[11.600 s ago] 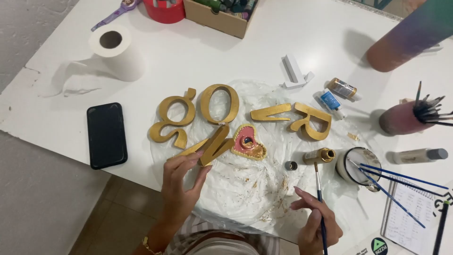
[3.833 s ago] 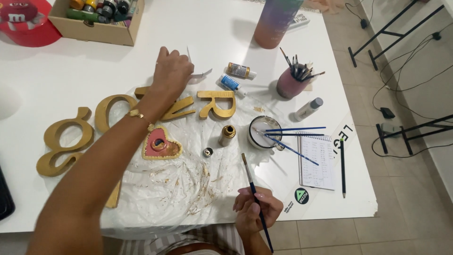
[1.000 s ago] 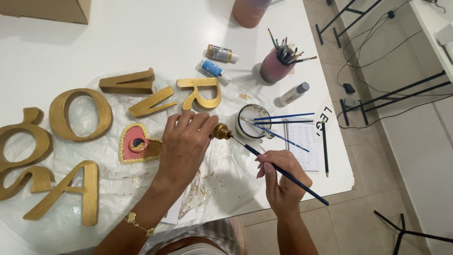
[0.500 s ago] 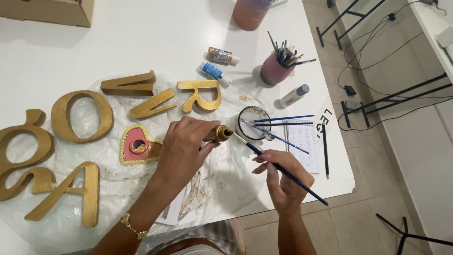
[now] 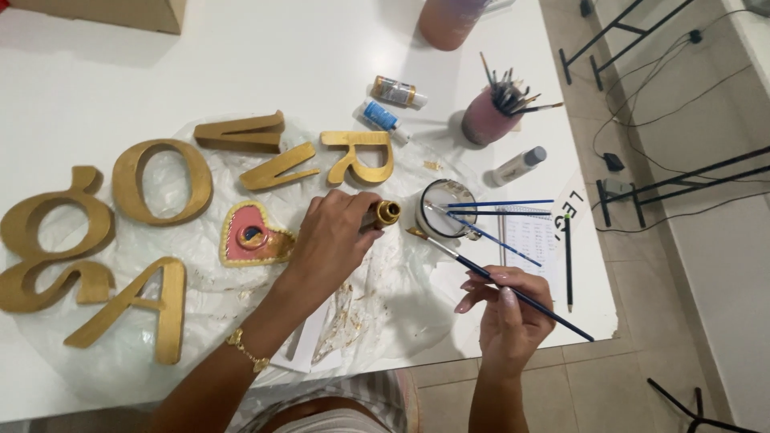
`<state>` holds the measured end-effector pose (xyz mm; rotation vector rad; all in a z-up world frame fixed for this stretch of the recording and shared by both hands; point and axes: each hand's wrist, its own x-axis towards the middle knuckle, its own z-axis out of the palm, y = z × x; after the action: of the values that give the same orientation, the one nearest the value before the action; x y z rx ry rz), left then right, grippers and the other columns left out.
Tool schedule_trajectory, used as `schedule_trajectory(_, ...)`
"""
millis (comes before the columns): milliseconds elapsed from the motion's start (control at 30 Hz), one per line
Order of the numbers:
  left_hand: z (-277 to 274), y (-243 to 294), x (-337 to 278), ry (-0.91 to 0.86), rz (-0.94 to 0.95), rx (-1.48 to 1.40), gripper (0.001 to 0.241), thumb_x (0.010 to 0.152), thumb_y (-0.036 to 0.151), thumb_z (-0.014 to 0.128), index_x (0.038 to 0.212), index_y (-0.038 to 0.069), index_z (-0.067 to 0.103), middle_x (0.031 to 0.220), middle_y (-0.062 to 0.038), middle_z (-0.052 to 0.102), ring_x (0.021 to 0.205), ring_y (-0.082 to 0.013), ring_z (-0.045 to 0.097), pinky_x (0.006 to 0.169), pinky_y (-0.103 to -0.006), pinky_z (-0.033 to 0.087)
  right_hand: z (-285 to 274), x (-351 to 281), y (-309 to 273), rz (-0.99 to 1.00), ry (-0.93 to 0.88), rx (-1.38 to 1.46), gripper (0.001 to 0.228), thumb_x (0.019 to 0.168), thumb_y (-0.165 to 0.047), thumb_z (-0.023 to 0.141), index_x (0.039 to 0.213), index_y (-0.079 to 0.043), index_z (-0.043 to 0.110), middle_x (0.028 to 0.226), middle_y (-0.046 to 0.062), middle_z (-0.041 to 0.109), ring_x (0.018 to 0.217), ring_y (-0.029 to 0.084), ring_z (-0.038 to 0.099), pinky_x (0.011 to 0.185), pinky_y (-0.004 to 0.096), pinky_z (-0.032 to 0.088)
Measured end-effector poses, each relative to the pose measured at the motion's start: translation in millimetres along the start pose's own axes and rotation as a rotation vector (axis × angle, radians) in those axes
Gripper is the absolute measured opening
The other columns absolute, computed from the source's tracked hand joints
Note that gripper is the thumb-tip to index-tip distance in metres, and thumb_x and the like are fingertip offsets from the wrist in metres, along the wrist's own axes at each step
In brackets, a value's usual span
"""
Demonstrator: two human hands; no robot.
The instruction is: The person paints a white wooden letter 'L' with gold paint using a brush. They hold the letter with their left hand and apply the paint with their right hand, covering the front and sides of the letter. Other gold-painted letters and a heart-shaped object are visible on the table.
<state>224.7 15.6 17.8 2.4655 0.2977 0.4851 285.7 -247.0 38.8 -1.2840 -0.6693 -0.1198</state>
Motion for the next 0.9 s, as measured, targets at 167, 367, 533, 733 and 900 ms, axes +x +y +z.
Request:
schedule_trajectory(167, 7.9, -10.5, -3.4, 0.089, 0.018, 0.05, 0.052, 0.08, 0.019, 0.095, 0.124, 0.013, 0.068, 0.11, -0.004, 0.075, 0.108, -0.0287, 0.064, 0.089, -0.0447, 0.047, 3.0, -8.7, -9.5, 0.028, 0.069, 0.0, 0.012, 0.112, -0.01, 0.053, 0.116, -0.001, 0.061, 0.104, 0.02, 0.071, 0.08, 0.027, 0.075, 0.048, 0.028, 0.062)
schedule_trajectory(367, -90.9, 28.7, -61.9, 0.068, 0.054, -0.018, 0.054, 0.089, 0.015, 0.086, 0.138, 0.003, 0.065, 0.124, -0.011, 0.072, 0.118, -0.028, 0.065, 0.101, -0.0404, 0.052, -9.3, -29.1, -10.0, -0.03, 0.198, 0.015, 0.012, 0.115, -0.021, 0.057, 0.119, -0.009, 0.056, 0.1, 0.015, 0.068, 0.07, 0.019, 0.067, 0.045, 0.025, 0.055)
schedule_trajectory(533, -105.1, 19.7, -157.4, -0.126, -0.082, -0.07, 0.042, 0.091, 0.025, 0.083, 0.128, 0.013, 0.068, 0.122, -0.003, 0.074, 0.115, -0.0238, 0.066, 0.099, -0.0419, 0.05, -13.3, -55.7, 5.9, 0.068, 0.304, 0.058, 0.012, 0.115, -0.024, 0.06, 0.119, -0.012, 0.06, 0.1, 0.014, 0.072, 0.067, 0.016, 0.068, 0.045, 0.021, 0.052)
schedule_trajectory(733, -66.0, 3.3, -209.3, -0.018, 0.012, 0.186, 0.05, 0.086, 0.025, 0.09, 0.128, 0.016, 0.065, 0.133, -0.006, 0.064, 0.127, -0.0291, 0.061, 0.103, -0.0454, 0.048, -4.3, -74.5, 23.9, 0.179, 0.173, 0.243, 0.026, 0.119, -0.035, 0.057, 0.122, -0.009, 0.063, 0.101, 0.014, 0.073, 0.065, 0.017, 0.068, 0.045, 0.021, 0.054)
schedule_trajectory(900, -72.2, 9.3, -204.4, 0.12, 0.165, 0.133, 0.027, 0.095, 0.008, 0.084, 0.118, 0.011, 0.069, 0.118, -0.005, 0.072, 0.114, -0.0252, 0.068, 0.101, -0.0442, 0.048, 9.3, -80.7, 19.2, 0.264, 0.107, 0.372, 0.021, 0.118, -0.027, 0.056, 0.117, -0.006, 0.059, 0.095, 0.016, 0.07, 0.069, 0.019, 0.069, 0.04, 0.024, 0.052)
